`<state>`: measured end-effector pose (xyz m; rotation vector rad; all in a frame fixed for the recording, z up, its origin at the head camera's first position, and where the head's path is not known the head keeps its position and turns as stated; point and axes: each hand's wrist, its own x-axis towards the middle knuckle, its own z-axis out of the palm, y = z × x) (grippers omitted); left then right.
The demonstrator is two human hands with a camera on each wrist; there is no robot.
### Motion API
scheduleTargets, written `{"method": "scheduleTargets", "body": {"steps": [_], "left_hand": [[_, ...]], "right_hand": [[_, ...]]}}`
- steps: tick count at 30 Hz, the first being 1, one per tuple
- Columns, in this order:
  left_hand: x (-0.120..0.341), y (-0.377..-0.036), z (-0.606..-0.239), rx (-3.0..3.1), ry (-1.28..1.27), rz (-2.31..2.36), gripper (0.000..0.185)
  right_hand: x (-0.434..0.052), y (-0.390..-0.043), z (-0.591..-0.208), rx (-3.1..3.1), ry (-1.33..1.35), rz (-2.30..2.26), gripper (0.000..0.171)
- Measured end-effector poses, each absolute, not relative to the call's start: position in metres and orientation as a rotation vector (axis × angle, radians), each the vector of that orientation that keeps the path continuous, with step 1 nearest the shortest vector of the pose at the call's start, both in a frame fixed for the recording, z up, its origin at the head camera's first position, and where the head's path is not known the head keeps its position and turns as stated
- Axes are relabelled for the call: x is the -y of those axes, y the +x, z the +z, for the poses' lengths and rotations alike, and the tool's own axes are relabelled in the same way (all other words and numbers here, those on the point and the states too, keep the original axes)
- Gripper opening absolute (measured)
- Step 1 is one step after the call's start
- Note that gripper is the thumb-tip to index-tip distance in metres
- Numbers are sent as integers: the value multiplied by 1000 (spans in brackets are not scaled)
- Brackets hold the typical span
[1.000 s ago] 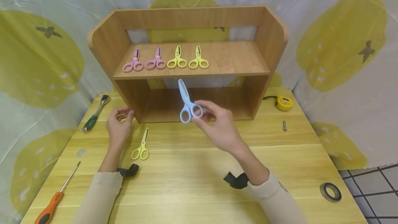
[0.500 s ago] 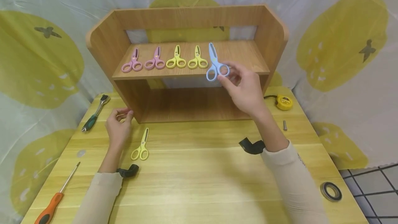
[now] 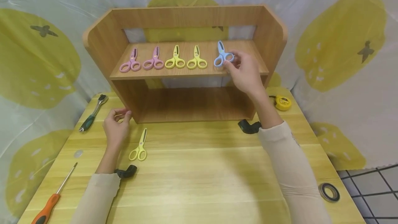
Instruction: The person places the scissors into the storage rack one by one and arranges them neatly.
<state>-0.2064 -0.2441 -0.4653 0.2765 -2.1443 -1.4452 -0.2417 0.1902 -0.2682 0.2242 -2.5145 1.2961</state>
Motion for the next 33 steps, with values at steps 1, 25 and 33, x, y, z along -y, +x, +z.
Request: {"method": "scheduleTargets", "body": {"steps": [1, 25, 33], "left_hand": [[244, -206, -465, 2143, 272, -1446, 19], [240, -204, -462, 2167, 250, -1473, 23], [245, -202, -464, 2183, 283, -1449, 22]], "right_hand": [[-190, -243, -268, 2523, 224, 1288, 42], [-192, -245, -269, 2668, 322, 1051, 50], [-189, -226, -281, 2476, 317, 1159, 54]]}}
